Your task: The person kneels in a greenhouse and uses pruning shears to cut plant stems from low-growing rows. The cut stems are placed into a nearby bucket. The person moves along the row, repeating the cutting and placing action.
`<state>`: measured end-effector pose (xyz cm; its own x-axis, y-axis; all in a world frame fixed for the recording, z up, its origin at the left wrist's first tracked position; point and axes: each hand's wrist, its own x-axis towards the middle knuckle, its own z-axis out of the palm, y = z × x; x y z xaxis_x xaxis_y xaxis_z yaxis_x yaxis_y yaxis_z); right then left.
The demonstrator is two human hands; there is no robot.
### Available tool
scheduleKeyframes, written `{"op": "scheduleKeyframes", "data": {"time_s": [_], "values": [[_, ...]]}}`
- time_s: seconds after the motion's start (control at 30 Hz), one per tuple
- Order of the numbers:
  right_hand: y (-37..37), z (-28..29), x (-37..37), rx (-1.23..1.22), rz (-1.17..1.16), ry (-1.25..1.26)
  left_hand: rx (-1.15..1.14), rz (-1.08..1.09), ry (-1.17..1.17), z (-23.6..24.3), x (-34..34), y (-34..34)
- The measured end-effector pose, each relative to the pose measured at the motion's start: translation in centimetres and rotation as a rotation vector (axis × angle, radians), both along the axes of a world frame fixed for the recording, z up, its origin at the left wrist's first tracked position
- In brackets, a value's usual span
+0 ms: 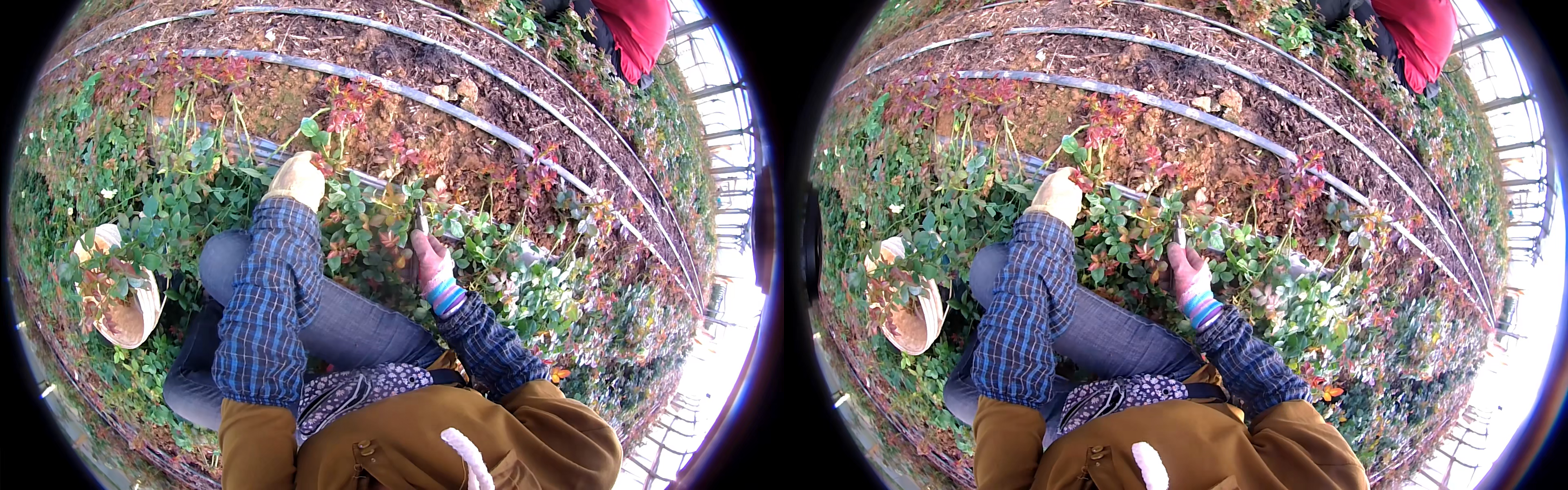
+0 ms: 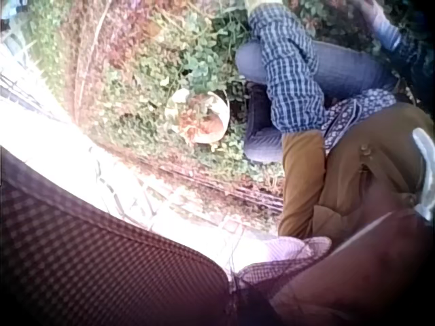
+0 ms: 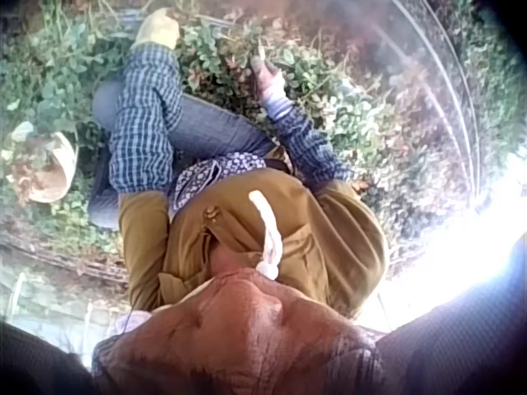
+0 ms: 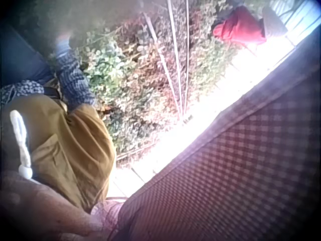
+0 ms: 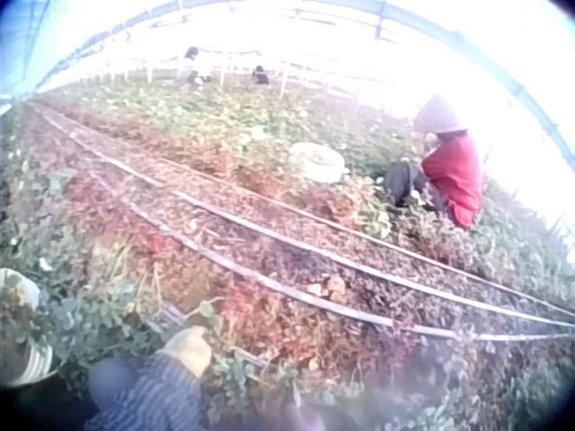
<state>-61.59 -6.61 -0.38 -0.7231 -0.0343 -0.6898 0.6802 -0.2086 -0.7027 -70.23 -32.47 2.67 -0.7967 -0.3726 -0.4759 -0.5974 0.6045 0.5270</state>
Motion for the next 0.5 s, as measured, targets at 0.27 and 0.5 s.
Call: {"op": "scheduleKeyframes", "data": {"time_s": [0.27, 0.5], "values": [[-1.2, 0.3, 0.1, 0.119, 0.035, 0.015, 0.020, 0.017, 0.051, -1.3, 0.0, -0.5], [0.0, 1.1, -0.6, -0.033, -0.022, -0.073, 0.213, 0.082, 0.086, -0.9, -0.4, 0.0]]}}
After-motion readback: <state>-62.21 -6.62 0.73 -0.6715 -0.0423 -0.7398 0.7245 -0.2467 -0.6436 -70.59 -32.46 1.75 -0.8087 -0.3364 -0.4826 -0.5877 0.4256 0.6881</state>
